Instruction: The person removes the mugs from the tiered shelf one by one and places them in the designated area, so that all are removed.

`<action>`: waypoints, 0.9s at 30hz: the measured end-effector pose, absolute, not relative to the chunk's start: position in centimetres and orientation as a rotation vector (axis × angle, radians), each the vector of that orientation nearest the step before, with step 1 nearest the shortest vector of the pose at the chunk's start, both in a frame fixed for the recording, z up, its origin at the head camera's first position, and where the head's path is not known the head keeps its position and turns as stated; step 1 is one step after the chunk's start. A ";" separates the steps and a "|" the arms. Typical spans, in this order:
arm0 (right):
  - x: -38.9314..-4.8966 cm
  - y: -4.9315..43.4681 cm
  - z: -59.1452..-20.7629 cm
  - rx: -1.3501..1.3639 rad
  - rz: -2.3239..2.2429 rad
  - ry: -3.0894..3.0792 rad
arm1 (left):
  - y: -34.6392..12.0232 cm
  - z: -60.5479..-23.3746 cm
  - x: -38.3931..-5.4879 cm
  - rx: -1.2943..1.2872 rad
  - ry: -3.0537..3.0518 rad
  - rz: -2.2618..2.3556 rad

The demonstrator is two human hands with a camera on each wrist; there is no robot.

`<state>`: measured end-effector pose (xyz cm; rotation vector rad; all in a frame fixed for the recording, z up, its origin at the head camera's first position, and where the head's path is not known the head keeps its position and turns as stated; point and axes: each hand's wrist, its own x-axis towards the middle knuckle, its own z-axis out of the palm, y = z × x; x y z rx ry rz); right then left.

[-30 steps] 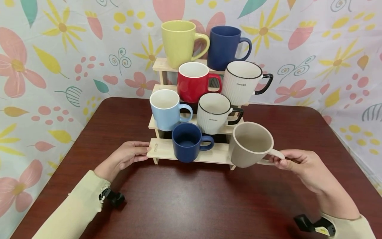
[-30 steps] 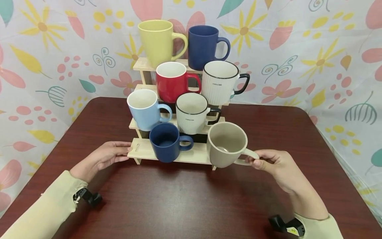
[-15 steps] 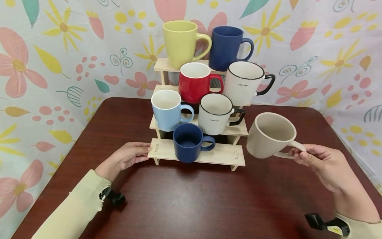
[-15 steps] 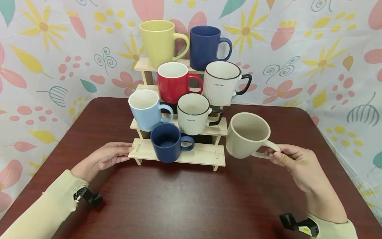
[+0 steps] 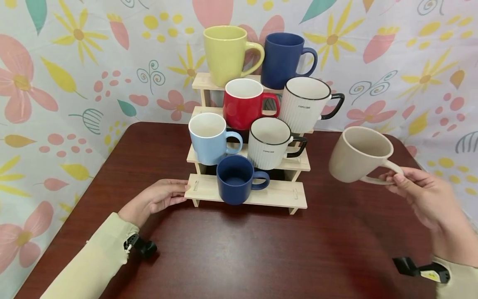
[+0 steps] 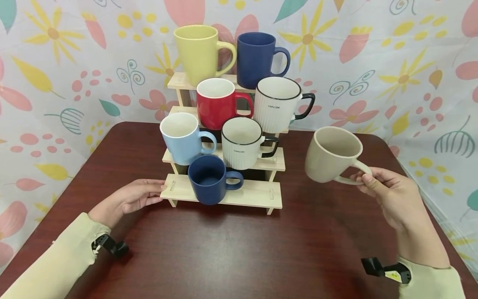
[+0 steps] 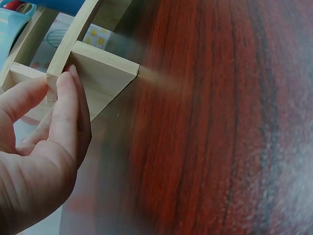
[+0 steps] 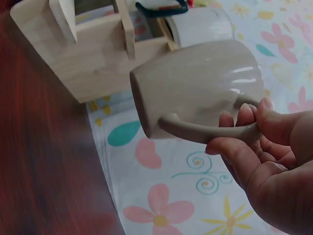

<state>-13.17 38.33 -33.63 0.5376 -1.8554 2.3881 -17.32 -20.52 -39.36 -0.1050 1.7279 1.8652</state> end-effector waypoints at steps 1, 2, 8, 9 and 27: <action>-13.3 38.5 -33.6 0.512 2.401 -1.837 | -20.5 -39.4 -17.3 -0.103 1.724 1.866; -13.4 38.6 -33.5 0.494 2.410 -1.816 | -20.6 -39.5 -17.3 -0.099 1.719 1.868; -14.3 39.6 -33.3 0.400 2.456 -1.731 | -20.6 -39.6 -17.3 -0.088 1.699 1.866; -14.5 39.8 -33.3 0.398 2.468 -1.718 | -20.6 -39.6 -17.3 -0.090 1.701 1.865; -16.6 42.0 -32.8 0.191 2.420 -1.782 | -20.5 -39.0 -17.3 -0.095 1.746 1.852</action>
